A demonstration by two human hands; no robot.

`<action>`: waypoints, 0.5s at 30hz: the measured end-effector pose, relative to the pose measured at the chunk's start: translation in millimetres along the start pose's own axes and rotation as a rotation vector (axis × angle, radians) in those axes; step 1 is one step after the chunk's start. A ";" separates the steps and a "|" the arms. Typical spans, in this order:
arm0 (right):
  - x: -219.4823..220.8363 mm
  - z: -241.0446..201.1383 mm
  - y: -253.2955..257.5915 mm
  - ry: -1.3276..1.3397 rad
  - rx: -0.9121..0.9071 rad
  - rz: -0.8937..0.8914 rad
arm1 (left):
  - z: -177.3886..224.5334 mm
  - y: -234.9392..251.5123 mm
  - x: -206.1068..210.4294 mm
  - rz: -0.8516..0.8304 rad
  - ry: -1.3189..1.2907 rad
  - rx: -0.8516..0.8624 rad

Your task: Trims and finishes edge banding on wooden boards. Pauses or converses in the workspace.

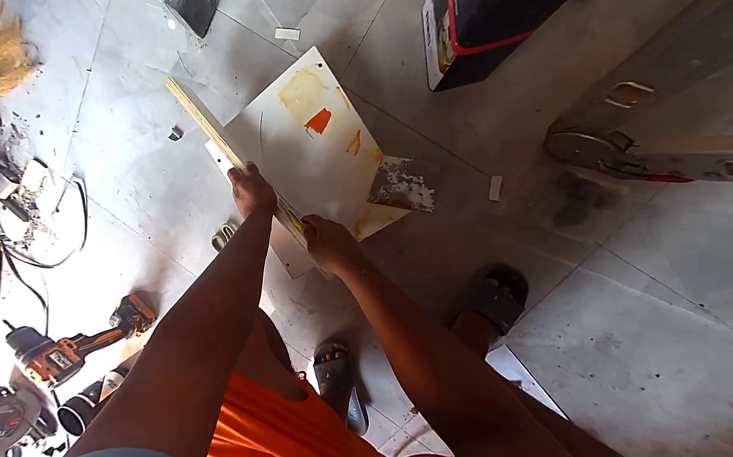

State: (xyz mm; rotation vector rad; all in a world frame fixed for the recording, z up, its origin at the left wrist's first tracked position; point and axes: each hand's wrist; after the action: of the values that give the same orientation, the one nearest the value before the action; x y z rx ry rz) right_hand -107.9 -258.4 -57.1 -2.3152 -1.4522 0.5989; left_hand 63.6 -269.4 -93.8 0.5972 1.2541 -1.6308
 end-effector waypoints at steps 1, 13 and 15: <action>0.4 -1.0 7.1 -0.013 0.004 -0.021 | -0.9 0.7 0.1 -0.007 -0.002 -0.001; -7.6 -6.5 31.4 -0.054 0.042 -0.095 | -2.7 -2.2 -0.3 -0.014 0.008 0.015; -8.3 -6.8 31.4 -0.042 0.050 -0.098 | -2.3 -2.6 0.1 -0.007 0.010 0.012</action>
State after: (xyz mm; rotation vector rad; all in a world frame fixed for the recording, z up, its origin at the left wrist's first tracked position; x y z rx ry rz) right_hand -83.7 -279.5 -65.4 -2.1917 -1.5418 0.6516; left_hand 60.9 -267.2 -93.5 0.6105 1.2557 -1.6439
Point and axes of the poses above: each hand's wrist, its own y-axis towards the middle knuckle, its own x-axis out of the palm, z = x × y, and after that the axes turned 15 degrees about -x, right-handed
